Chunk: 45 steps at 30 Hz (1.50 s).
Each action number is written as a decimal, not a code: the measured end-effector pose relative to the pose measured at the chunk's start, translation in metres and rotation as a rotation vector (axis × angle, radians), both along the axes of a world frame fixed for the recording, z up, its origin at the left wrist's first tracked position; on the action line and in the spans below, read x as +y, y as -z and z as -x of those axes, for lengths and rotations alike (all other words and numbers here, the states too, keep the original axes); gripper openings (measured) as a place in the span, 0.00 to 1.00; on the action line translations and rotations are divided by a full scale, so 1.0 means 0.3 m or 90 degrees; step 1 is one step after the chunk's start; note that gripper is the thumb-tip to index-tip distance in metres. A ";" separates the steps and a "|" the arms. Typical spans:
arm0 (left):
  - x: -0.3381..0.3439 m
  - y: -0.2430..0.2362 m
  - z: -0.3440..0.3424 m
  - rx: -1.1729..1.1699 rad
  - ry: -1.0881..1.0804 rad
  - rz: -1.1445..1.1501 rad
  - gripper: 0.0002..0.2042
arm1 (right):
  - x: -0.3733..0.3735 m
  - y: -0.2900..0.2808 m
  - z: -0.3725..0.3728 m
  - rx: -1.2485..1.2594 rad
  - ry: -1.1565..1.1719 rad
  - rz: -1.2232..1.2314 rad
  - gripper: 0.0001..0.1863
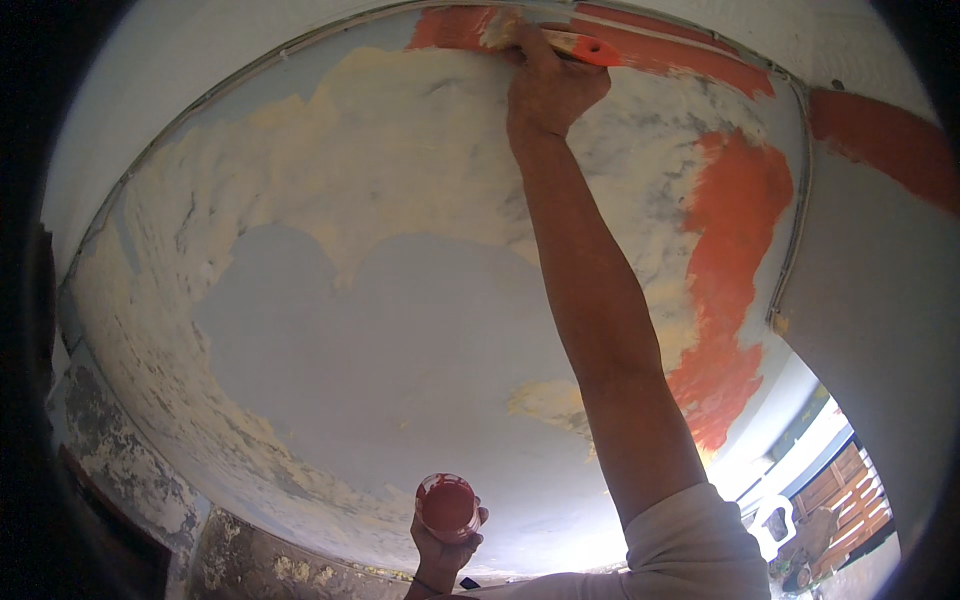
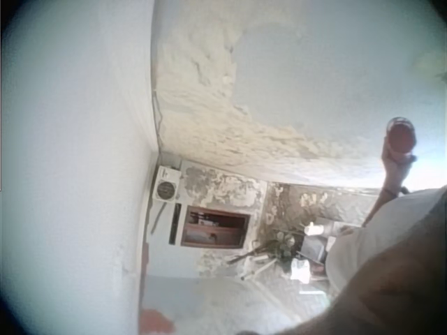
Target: The person paints a ceiling with red paint using a brush and a small container. They repeatedly dip the brush into the container and apply paint to the ceiling surface in broad strokes.
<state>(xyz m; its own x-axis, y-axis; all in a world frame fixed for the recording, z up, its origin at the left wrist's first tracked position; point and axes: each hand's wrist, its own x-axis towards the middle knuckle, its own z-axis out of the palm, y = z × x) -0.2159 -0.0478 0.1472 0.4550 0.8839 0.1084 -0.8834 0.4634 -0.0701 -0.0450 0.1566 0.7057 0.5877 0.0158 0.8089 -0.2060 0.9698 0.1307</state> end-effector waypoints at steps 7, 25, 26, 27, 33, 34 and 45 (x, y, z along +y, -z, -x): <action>0.005 -0.010 -0.008 0.029 -0.003 0.013 0.35 | 0.012 -0.023 -0.077 0.025 0.061 -0.020 0.14; 0.021 0.018 -0.028 0.055 0.009 0.013 0.33 | -0.058 -0.035 -0.259 0.045 0.139 -0.024 0.13; 0.022 0.020 -0.028 0.055 0.011 0.014 0.33 | -0.061 -0.036 -0.266 0.053 0.136 -0.029 0.13; 0.023 0.024 -0.031 0.054 0.012 0.016 0.33 | -0.072 -0.037 -0.264 0.061 0.138 -0.024 0.13; 0.012 0.046 -0.028 0.075 0.005 0.035 0.34 | -0.084 -0.011 -0.362 0.087 0.081 0.018 0.14; 0.008 0.054 -0.025 0.078 -0.001 0.029 0.34 | -0.114 0.011 -0.366 0.103 0.071 0.025 0.13; -0.002 0.014 0.001 0.018 -0.009 0.020 0.30 | -0.209 0.192 -0.220 -0.563 0.633 -0.209 0.10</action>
